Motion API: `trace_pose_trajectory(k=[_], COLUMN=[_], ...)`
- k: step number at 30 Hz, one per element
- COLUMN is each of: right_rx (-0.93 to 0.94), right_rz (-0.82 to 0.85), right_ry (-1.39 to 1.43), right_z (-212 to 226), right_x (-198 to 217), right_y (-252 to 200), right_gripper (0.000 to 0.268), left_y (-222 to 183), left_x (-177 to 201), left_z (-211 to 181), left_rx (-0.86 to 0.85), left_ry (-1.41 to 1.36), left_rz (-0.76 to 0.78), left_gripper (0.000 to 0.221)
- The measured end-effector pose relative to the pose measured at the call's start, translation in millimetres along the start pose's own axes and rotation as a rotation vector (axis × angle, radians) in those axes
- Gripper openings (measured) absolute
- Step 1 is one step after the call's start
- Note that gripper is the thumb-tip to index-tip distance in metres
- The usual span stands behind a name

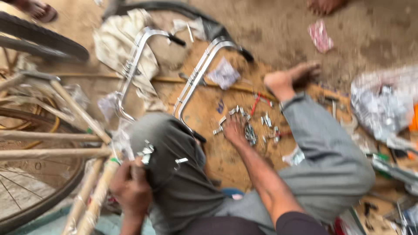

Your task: The person assembles various small metal bicycle components by hand while sitting on the floor, picking up screws, nuts, and brackets from a cardboard surface and fitting them together.

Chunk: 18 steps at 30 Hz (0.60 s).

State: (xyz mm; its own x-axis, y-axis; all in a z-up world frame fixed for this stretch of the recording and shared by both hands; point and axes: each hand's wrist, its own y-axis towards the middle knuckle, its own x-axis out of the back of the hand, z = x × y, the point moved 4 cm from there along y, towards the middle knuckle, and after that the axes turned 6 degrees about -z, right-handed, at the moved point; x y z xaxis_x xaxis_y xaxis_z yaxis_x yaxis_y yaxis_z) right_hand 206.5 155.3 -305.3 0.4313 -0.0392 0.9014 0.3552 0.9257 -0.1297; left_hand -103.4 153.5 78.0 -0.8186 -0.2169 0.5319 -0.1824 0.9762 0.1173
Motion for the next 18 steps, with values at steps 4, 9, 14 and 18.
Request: trace_pose_trajectory(k=[4,9,14,18], right_rx=[-0.161,-0.169,-0.494,-0.387], right_rz=[0.114,-0.158,-0.338,-0.455], right_ry=[0.018,0.208,0.739,1.161], right_z=[-6.4,-12.5,-41.8,-50.2], right_x=[1.7,29.9,59.6,95.3], right_y=[-4.1,-3.9,-0.9,3.5], right_gripper=[0.063,0.054,0.031,0.017], left_y=[-16.4,-20.4,1.2,88.9], left_x=[-4.9,2.3,30.8,68.9], left_z=[-13.0,-35.6,-63.2,-94.1], left_rx=[-0.232,-0.346,-0.464,-0.676], left_ry=[-0.021,0.058,0.014,-0.002], left_rz=[-0.125,-0.041,0.001,-0.051], left_gripper=[0.015,0.031,0.047,0.044])
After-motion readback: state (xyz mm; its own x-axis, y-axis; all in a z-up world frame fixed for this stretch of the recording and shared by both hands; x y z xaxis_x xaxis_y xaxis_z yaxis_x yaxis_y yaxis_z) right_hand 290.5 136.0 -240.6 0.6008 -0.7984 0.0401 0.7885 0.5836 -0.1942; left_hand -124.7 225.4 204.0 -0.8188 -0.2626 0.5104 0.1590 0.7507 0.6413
